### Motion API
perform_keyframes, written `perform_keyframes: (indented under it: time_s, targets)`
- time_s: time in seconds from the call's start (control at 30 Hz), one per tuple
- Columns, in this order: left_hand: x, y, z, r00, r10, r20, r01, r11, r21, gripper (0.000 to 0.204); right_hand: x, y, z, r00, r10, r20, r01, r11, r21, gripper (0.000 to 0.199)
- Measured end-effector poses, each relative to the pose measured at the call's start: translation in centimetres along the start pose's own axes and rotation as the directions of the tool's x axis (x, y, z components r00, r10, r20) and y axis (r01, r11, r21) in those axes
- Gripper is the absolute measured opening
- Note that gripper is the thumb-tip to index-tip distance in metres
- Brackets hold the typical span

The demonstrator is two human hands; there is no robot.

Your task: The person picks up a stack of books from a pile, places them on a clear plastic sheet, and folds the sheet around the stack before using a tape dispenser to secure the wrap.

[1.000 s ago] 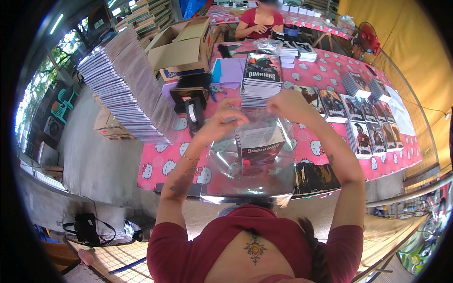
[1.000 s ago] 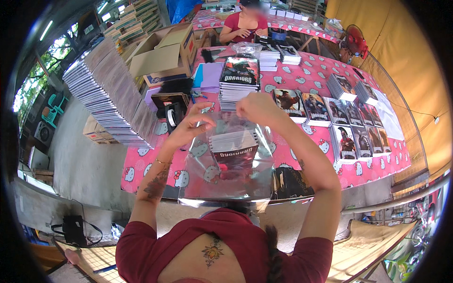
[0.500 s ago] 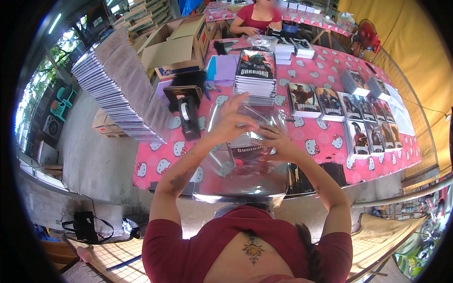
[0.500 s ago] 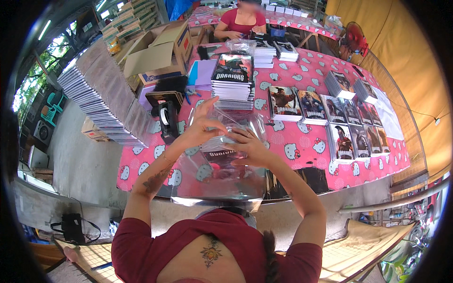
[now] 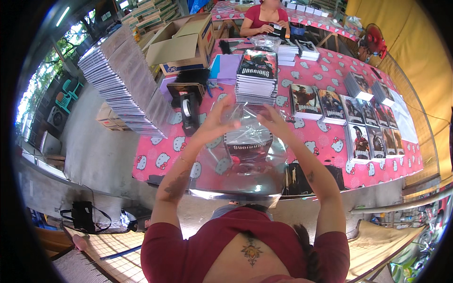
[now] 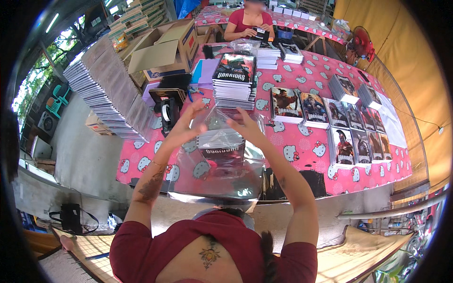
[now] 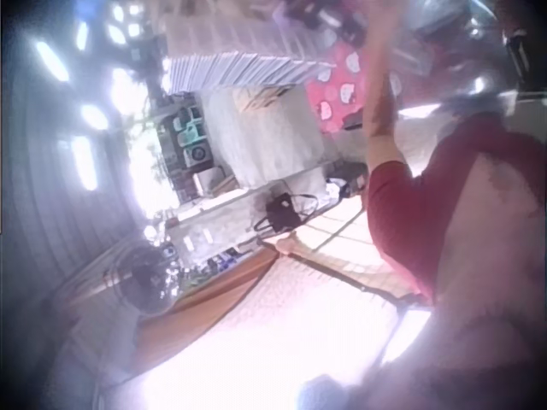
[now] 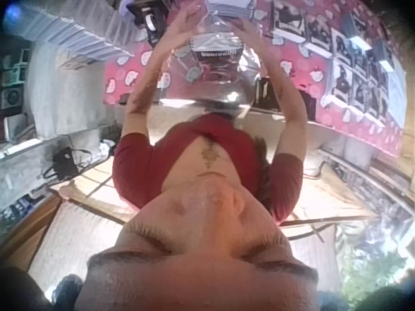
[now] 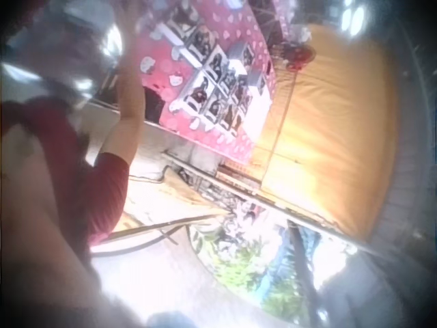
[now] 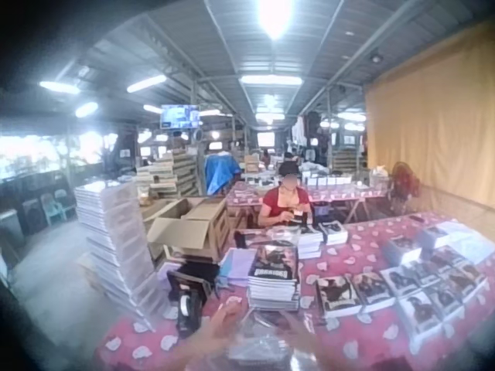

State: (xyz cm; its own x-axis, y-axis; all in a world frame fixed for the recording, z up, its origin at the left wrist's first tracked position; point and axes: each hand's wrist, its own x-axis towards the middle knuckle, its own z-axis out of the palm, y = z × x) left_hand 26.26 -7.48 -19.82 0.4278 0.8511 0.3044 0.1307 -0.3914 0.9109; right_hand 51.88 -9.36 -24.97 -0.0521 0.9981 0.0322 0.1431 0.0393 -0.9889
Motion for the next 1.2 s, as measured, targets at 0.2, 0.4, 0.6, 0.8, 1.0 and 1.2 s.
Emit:
perform_keyframes:
  time_s: [0.2,0.4,0.6,0.8,1.0,1.2]
  targets:
    - [0.5,-1.9,-2.3,0.884,-0.367,0.292,0.345,0.930,0.124,0.057,2.8,-6.1,1.1,0.933,-0.180,0.313,0.193,0.981,-0.011,0.027]
    - [-0.5,-1.5,0.1,0.912,-0.159,0.379,0.204,0.975,-0.083,0.046,0.2,-4.7,-1.7,0.811,-0.128,0.572,0.151,0.989,0.007,0.090]
    - [-4.9,0.1,1.2,0.885,0.368,0.285,-0.463,0.640,0.613,0.040,-5.7,-3.9,-0.1,0.764,-0.428,0.483,0.643,0.570,-0.512,0.068]
    - [-4.7,0.3,1.2,0.965,0.162,0.205,-0.245,0.838,0.488,0.020,-4.9,-4.0,0.6,0.821,-0.395,0.413,0.571,0.582,-0.579,0.026]
    - [-2.8,0.3,3.3,0.993,0.049,0.111,-0.114,0.688,0.717,0.046,-3.0,-4.8,1.2,0.831,-0.432,0.351,0.546,0.509,-0.666,0.030]
    - [0.1,-2.3,0.3,0.896,-0.390,0.215,0.337,0.909,0.246,0.046,0.4,-2.4,-1.2,0.916,-0.094,0.391,0.236,0.913,-0.332,0.046]
